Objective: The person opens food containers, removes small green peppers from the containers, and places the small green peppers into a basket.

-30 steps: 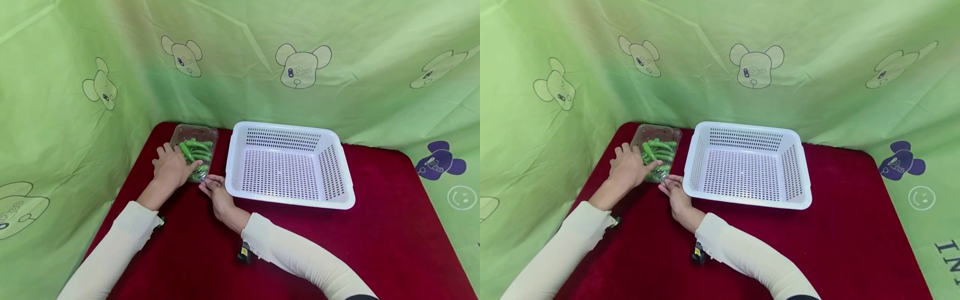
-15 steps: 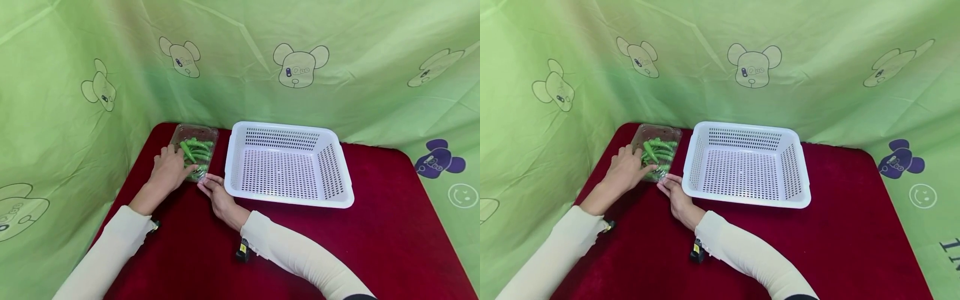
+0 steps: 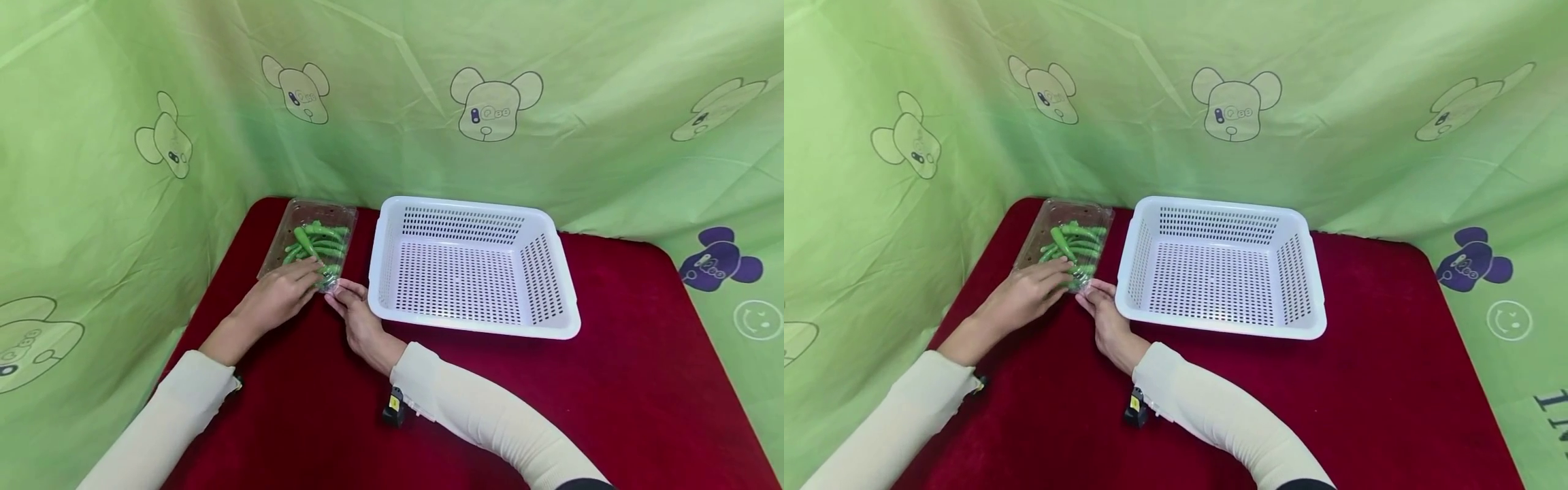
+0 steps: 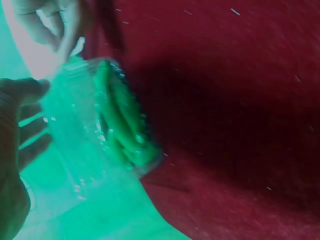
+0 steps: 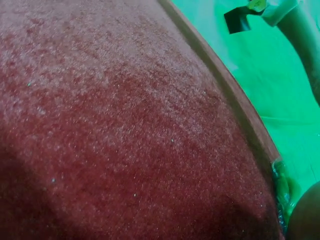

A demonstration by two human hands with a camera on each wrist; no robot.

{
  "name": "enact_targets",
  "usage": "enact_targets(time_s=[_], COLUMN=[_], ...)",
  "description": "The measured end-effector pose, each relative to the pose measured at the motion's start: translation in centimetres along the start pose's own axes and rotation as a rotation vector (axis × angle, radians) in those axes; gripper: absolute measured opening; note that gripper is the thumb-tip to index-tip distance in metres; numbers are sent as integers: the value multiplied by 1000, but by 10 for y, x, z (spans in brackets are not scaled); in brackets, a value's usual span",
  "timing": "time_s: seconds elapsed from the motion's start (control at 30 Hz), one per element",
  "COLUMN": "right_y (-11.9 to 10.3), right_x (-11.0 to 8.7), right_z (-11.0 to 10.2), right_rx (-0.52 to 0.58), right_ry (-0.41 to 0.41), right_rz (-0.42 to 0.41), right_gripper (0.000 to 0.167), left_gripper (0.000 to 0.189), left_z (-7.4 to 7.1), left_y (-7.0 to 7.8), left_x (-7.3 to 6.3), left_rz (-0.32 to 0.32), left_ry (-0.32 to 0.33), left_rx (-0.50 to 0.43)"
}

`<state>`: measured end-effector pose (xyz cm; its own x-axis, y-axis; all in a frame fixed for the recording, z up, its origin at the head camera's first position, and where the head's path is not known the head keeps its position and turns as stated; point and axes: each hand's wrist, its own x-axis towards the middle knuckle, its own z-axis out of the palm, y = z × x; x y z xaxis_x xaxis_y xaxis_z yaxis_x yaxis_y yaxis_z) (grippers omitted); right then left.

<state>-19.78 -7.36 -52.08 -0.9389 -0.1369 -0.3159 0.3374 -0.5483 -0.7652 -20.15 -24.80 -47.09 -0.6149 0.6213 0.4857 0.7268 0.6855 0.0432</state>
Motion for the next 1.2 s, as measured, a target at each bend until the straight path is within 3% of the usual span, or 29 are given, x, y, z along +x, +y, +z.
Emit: enact_targets(time_s=[0.1, 0.23, 0.37, 0.5, 0.7, 1.1, 1.2], right_y=[0, -1, -2, -2, -2, -4, -3], right_x=[0, 1, 2, 4, 4, 5, 5], right_z=[0, 1, 2, 2, 2, 1, 3], right_rx=[4, 6, 21, 30, 35, 2, 3], right_ry=[-6, 1, 15, 30, 37, 5, -6], right_rz=[3, 26, 44, 60, 80, 76, 69], right_gripper=[26, 25, 25, 25, 26, 30, 30], left_gripper=[23, 32, 29, 13, 42, 37, 36], left_z=[6, 11, 15, 20, 29, 40, 42], left_y=[-5, -9, -10, -8, -7, -8, -9], left_x=[-6, -12, -14, -14, -15, -17, -19], left_rz=[98, 168, 188, 226, 276, 333, 337], left_ry=[52, 82, 88, 97, 148, 241, 255], left_rx=[32, 56, 93, 197, 372, 555, 566])
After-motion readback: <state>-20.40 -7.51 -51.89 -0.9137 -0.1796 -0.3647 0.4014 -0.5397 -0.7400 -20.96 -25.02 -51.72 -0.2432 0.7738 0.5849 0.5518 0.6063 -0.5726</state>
